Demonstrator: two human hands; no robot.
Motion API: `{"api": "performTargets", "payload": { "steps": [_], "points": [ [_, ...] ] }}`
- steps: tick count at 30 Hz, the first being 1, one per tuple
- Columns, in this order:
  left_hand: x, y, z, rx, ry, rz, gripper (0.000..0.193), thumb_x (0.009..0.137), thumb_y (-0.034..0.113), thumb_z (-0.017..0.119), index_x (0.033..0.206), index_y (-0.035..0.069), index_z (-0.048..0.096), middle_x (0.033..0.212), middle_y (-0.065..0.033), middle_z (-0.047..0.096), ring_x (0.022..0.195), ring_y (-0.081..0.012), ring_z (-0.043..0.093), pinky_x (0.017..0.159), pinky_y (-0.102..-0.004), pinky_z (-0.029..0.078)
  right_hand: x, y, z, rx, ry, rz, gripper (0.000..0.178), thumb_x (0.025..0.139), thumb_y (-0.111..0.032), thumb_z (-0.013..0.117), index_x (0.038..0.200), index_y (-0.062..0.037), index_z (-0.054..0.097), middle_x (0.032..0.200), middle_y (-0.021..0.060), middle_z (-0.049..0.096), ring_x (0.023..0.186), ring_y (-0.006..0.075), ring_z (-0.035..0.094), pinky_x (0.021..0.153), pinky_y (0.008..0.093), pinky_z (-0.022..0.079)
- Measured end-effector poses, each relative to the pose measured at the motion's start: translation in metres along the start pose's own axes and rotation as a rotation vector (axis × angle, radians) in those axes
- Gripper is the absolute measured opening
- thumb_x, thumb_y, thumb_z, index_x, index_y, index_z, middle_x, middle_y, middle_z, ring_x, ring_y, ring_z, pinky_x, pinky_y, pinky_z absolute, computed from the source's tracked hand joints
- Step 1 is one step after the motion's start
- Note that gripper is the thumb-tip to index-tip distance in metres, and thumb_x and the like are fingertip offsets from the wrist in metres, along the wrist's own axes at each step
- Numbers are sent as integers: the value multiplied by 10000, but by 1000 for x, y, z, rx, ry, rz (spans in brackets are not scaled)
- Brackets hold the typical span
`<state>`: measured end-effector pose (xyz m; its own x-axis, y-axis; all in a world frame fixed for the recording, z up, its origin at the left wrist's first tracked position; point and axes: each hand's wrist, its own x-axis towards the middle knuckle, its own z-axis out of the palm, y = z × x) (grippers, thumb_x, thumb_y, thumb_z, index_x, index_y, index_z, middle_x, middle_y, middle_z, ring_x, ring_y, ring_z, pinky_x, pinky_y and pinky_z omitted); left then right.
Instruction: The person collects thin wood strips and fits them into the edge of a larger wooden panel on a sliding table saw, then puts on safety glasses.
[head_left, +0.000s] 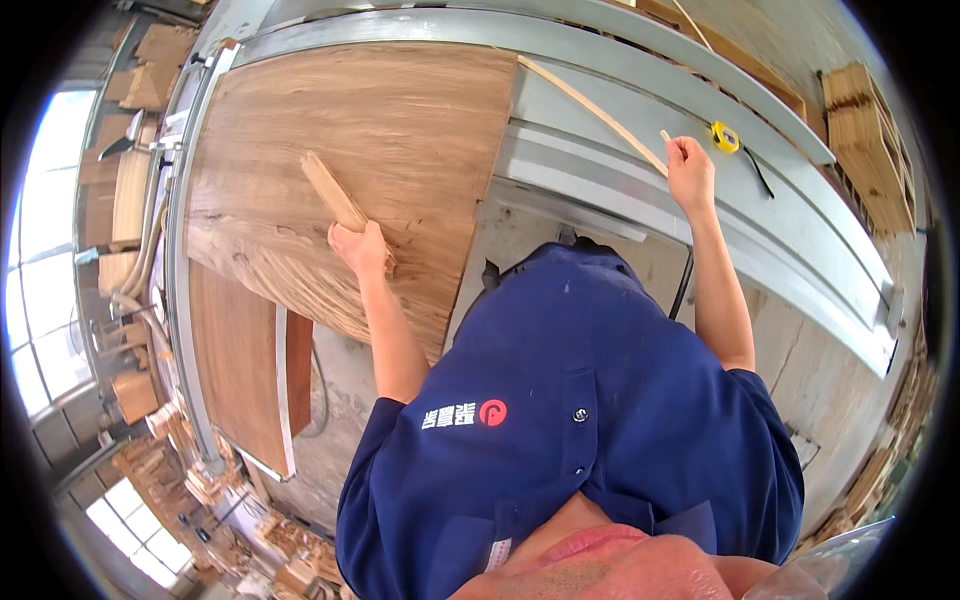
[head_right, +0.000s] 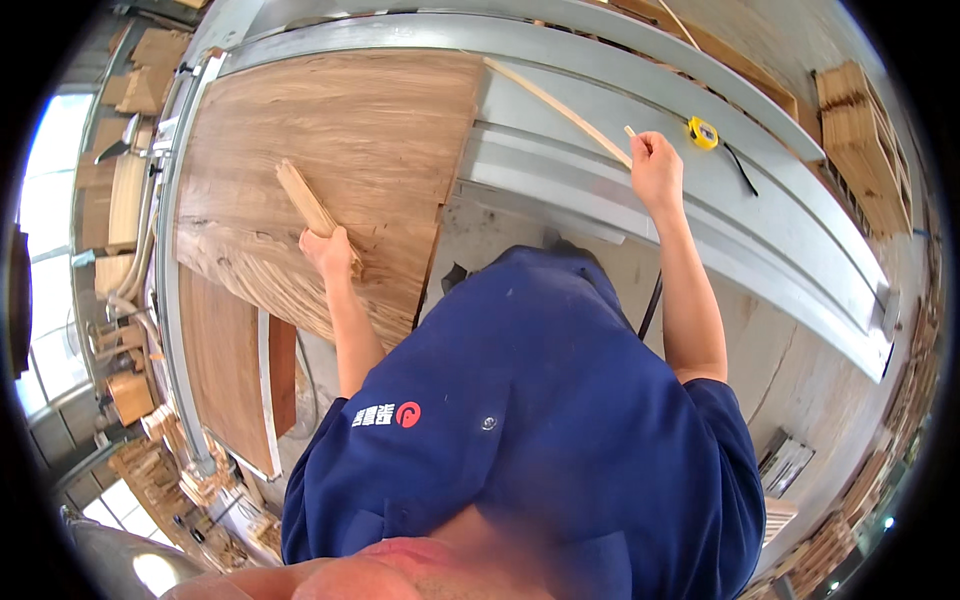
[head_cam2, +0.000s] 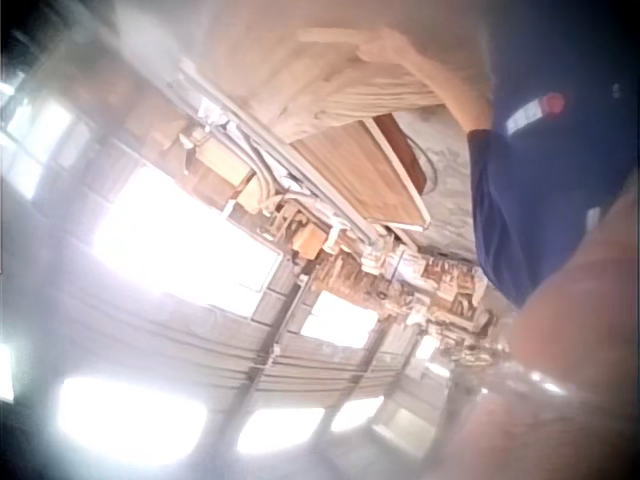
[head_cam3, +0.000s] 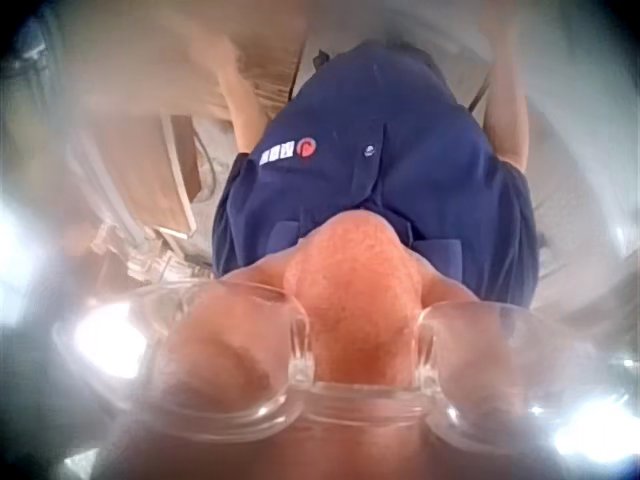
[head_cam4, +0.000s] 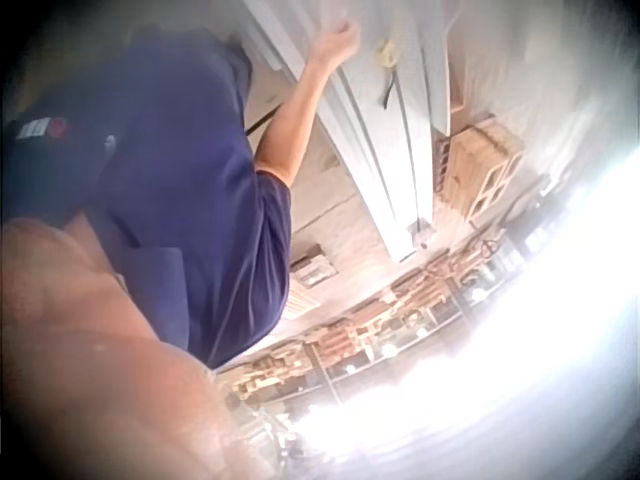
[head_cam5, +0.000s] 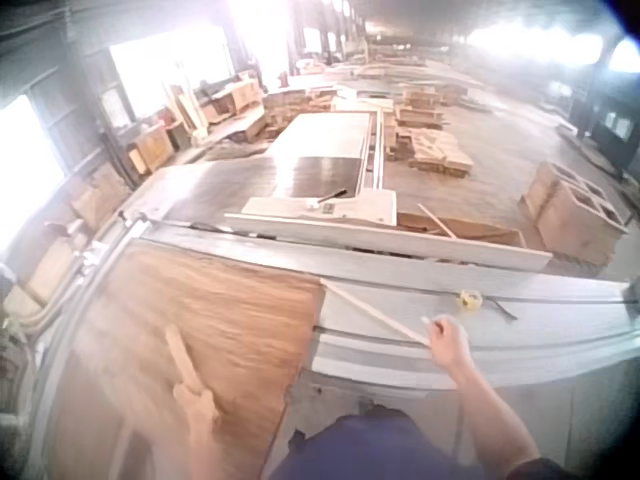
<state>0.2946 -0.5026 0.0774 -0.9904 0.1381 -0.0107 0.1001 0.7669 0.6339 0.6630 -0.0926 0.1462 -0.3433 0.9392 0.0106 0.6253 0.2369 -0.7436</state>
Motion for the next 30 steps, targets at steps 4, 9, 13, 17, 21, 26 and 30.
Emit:
{"api": "performTargets", "payload": {
  "steps": [4,9,13,17,21,26,30],
  "points": [
    [-2,0,3,127,137,-15,694,794,181,758,1343,-131,470,1484,-335,416,1399,-446,400,1179,-498,342,56,10,10,-60,-120,-57,223,994,-234,619,1012,-24,691,868,167,690,776,318,640,756,395,515],
    [-24,83,7,266,278,122,717,821,262,794,1379,-84,506,1444,-301,496,1367,-431,457,1151,-497,376,93,46,25,-167,-158,-142,224,983,-245,629,947,-29,676,937,174,689,881,375,654,776,449,514],
    [-13,147,39,153,135,241,624,864,253,761,1366,-50,549,1399,-268,554,1340,-420,488,1127,-486,403,103,61,35,-236,-193,-222,218,972,-252,650,911,-45,675,942,155,675,899,376,645,771,462,514],
    [25,213,81,34,-13,370,548,885,247,740,1325,-44,590,1368,-260,585,1324,-413,502,1119,-474,412,107,59,35,-232,-190,-291,204,958,-250,669,894,-57,685,941,137,671,904,365,643,763,457,515],
    [75,258,139,25,-128,488,481,912,238,703,1293,-43,617,1356,-254,598,1317,-404,511,1115,-473,416,120,51,39,-212,-234,-208,187,936,-242,697,911,-56,701,954,132,675,908,349,647,780,445,523],
    [138,307,225,50,-197,594,434,943,235,657,1288,-27,628,1365,-223,604,1321,-382,512,1123,-486,399,141,24,30,-298,-178,-321,222,889,-201,752,1029,-32,718,1086,151,682,1018,348,639,884,431,526],
    [193,323,285,264,-181,729,439,958,276,616,1303,6,633,1381,-184,606,1335,-354,506,1143,-511,364,192,-2,5,-317,-61,-465,271,872,-160,791,1097,-28,717,1157,150,675,1100,323,631,953,419,516]
  ]
}}
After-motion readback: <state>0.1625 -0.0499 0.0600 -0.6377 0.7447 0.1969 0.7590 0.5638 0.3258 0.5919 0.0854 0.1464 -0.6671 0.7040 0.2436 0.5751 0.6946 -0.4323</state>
